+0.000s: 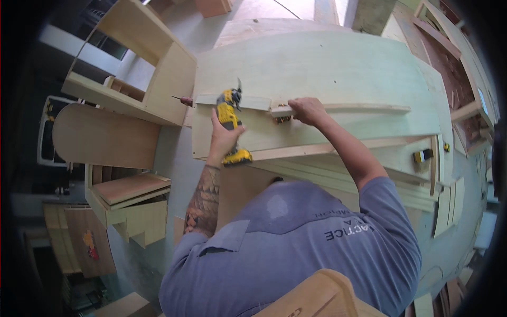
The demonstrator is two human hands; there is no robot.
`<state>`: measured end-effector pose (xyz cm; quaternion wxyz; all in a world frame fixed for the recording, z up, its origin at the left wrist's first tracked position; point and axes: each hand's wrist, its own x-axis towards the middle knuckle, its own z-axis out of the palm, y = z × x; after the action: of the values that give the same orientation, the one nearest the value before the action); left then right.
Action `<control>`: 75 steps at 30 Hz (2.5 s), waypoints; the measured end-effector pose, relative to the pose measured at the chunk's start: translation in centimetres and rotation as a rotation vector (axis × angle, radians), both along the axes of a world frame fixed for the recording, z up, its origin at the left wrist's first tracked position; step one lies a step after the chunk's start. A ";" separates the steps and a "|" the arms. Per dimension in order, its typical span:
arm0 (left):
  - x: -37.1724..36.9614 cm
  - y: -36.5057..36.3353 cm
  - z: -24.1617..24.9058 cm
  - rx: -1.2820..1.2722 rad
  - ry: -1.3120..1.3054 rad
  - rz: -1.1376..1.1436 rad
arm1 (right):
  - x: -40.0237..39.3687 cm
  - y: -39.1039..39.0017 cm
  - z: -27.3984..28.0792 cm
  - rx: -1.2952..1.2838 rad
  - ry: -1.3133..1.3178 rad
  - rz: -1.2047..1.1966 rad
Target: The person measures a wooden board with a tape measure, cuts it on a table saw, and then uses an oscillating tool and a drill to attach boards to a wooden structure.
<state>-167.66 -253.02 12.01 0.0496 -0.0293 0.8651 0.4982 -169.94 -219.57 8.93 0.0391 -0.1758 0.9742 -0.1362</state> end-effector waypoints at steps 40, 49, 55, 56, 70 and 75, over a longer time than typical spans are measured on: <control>4.8 12.9 -6.4 -0.038 0.167 -0.599 | 53.4 18.5 -4.5 -2.102 1.366 -1.532; 24.8 13.9 -9.4 0.562 -0.668 0.220 | 49.6 20.7 -11.5 -2.325 0.711 -1.393; 25.9 8.1 -10.6 0.616 -0.630 0.313 | 48.9 18.0 -13.7 -2.533 0.489 -1.319; 26.0 7.4 -10.7 0.623 -0.621 0.349 | 48.3 17.8 -15.1 -2.548 0.454 -1.303; 11.7 -10.2 -17.0 1.055 -0.295 0.834 | 25.1 4.0 -14.1 -2.377 -0.510 -1.058; 6.8 -14.5 -17.2 1.265 -0.433 0.720 | 17.7 -1.5 -13.6 -2.318 -0.401 -1.127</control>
<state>-160.86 -267.50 -5.18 0.0599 -0.3730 0.3223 0.8680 -152.20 -221.08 -4.71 -0.0525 0.3462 0.2075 -0.9134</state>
